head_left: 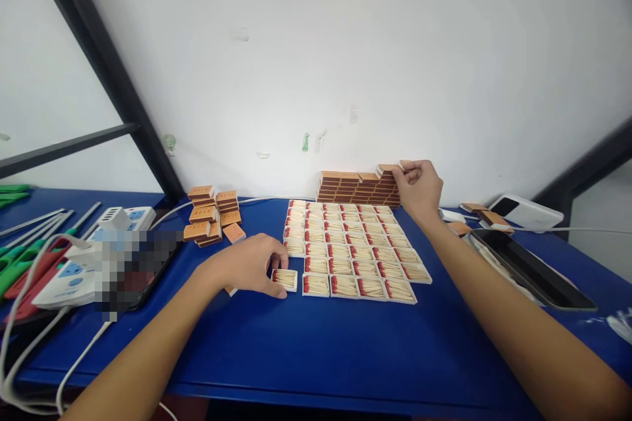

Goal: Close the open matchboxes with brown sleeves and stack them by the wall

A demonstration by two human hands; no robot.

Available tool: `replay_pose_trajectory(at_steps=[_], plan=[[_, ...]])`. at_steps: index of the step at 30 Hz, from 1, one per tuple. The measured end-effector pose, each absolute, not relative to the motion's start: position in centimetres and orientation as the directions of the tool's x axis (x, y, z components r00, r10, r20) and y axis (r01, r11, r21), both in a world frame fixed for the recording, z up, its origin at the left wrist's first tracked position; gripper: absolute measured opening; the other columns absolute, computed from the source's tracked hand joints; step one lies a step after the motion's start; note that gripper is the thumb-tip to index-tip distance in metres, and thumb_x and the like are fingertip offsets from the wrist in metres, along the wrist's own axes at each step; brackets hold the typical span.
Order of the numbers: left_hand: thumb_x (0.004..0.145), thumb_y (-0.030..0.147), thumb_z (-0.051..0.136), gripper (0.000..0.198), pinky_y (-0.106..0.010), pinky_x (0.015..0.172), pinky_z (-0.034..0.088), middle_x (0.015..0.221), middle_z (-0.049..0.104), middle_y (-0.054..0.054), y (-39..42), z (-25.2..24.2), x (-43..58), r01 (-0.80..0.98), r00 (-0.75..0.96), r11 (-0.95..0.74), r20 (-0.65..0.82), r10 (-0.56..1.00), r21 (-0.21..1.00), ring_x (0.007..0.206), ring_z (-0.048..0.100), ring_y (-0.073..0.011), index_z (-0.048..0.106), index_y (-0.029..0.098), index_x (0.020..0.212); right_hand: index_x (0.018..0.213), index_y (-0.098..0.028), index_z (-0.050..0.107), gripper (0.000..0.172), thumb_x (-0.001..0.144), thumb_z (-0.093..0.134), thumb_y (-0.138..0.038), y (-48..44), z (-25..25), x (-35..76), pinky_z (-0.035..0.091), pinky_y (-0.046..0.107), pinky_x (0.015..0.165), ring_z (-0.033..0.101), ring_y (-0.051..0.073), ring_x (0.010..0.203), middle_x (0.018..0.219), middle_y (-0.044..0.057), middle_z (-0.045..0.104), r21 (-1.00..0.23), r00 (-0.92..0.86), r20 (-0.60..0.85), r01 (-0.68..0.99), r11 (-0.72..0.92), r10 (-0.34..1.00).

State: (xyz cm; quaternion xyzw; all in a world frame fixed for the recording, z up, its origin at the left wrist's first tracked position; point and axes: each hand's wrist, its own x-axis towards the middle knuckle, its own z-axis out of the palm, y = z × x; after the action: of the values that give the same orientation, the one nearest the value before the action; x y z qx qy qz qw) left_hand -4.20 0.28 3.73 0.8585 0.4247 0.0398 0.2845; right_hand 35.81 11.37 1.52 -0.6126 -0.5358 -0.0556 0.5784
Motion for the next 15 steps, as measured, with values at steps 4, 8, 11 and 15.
replay_pose_trajectory(at_steps=[4, 8, 11, 15], plan=[[0.066, 0.043, 0.088, 0.033, -0.028, 0.057, 0.041, 0.083, 0.072, -0.001, 0.5, 3.6, -4.1, 0.705, 0.638, -0.504, -0.137, 0.757, 0.499, 0.071, 0.066, -0.0194, 0.077, 0.022, 0.089, 0.094, -0.024, 0.058, 0.015, 0.090, 0.066, -0.036, 10.1, 1.9, 35.0, 0.045, 0.035, 0.071, 0.057, 0.020, 0.064, 0.067, -0.002, 0.058, -0.573, 0.304, 0.729, 0.761, 0.304, 0.614], [0.069, 0.044, 0.088, 0.032, -0.030, 0.061, 0.042, 0.090, 0.072, -0.002, 0.8, 3.1, -4.1, 0.692, 0.646, -0.561, -0.042, 0.762, 0.455, 0.076, 0.066, -0.0210, 0.077, 0.023, 0.091, 0.090, -0.025, 0.059, 0.017, 0.094, 0.065, -0.040, 7.5, 2.3, 34.0, 0.044, 0.035, 0.066, 0.053, 0.019, 0.062, 0.068, 0.000, 0.060, -0.526, 0.225, 0.734, 0.784, 0.328, 0.640], [0.073, 0.040, 0.088, 0.029, -0.031, 0.064, 0.043, 0.092, 0.072, -0.002, 0.8, 3.0, -3.9, 0.679, 0.650, -0.600, 0.033, 0.759, 0.424, 0.078, 0.066, -0.0213, 0.077, 0.023, 0.093, 0.092, -0.025, 0.062, 0.018, 0.095, 0.065, -0.043, 5.3, 2.1, 33.6, 0.045, 0.034, 0.065, 0.054, 0.019, 0.062, 0.070, 0.001, 0.062, -0.515, 0.194, 0.733, 0.784, 0.346, 0.652], [0.075, 0.037, 0.089, 0.025, -0.031, 0.064, 0.044, 0.092, 0.072, -0.002, 0.7, 3.3, -3.4, 0.667, 0.658, -0.630, 0.083, 0.749, 0.397, 0.076, 0.065, -0.0201, 0.076, 0.022, 0.091, 0.092, -0.025, 0.064, 0.020, 0.095, 0.066, -0.045, 3.6, 1.7, 33.4, 0.047, 0.034, 0.066, 0.056, 0.019, 0.062, 0.070, 0.001, 0.063, -0.503, 0.188, 0.733, 0.796, 0.335, 0.654]])
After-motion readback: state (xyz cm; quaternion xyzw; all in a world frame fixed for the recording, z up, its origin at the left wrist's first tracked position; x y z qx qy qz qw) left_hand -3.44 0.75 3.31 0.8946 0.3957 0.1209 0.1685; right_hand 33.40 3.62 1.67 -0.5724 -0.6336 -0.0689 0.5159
